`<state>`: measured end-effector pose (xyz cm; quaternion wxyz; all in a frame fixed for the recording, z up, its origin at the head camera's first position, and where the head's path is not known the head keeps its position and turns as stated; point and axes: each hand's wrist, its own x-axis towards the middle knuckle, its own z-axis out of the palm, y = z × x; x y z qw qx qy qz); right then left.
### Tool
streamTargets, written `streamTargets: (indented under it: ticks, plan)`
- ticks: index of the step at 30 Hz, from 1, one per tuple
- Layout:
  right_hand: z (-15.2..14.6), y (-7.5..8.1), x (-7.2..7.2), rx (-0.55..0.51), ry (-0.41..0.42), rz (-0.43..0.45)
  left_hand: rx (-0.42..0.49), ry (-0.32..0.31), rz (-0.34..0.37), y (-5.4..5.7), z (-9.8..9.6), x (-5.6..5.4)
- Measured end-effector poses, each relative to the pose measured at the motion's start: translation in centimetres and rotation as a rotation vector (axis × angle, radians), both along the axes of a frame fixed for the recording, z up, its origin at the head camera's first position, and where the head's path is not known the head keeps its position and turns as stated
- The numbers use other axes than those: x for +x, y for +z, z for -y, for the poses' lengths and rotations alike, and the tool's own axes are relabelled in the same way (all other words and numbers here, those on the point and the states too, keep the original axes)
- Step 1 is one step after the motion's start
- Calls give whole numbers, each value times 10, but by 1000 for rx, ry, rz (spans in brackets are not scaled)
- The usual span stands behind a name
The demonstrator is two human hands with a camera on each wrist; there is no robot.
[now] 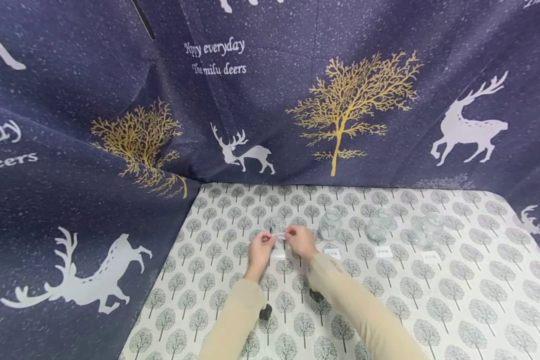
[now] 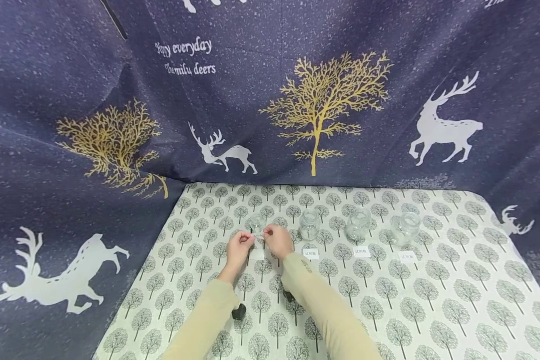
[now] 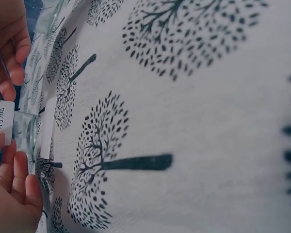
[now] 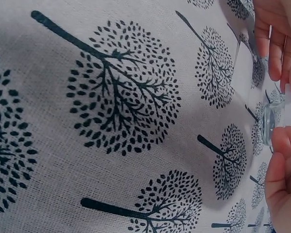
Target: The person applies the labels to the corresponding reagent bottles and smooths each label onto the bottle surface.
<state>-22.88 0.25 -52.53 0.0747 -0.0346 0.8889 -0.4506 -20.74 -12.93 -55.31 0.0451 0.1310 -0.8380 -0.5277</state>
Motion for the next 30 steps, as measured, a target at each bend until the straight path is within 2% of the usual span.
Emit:
streamTargets:
  ticks: [7,16,24,30]
  plan:
    - [-2,-3,-4,-51,-7,14,-62,3,-22,-4,-2,-6]
    - [1,-2,-5,-44,11,72,-135,61,0,-8,-3,-12]
    - [-2,-1,-5,-9,28,45,-146,73,-3,-5,-3,-13]
    - [-4,-2,-2,-24,50,35,-135,46,-22,-3,-2,-15]
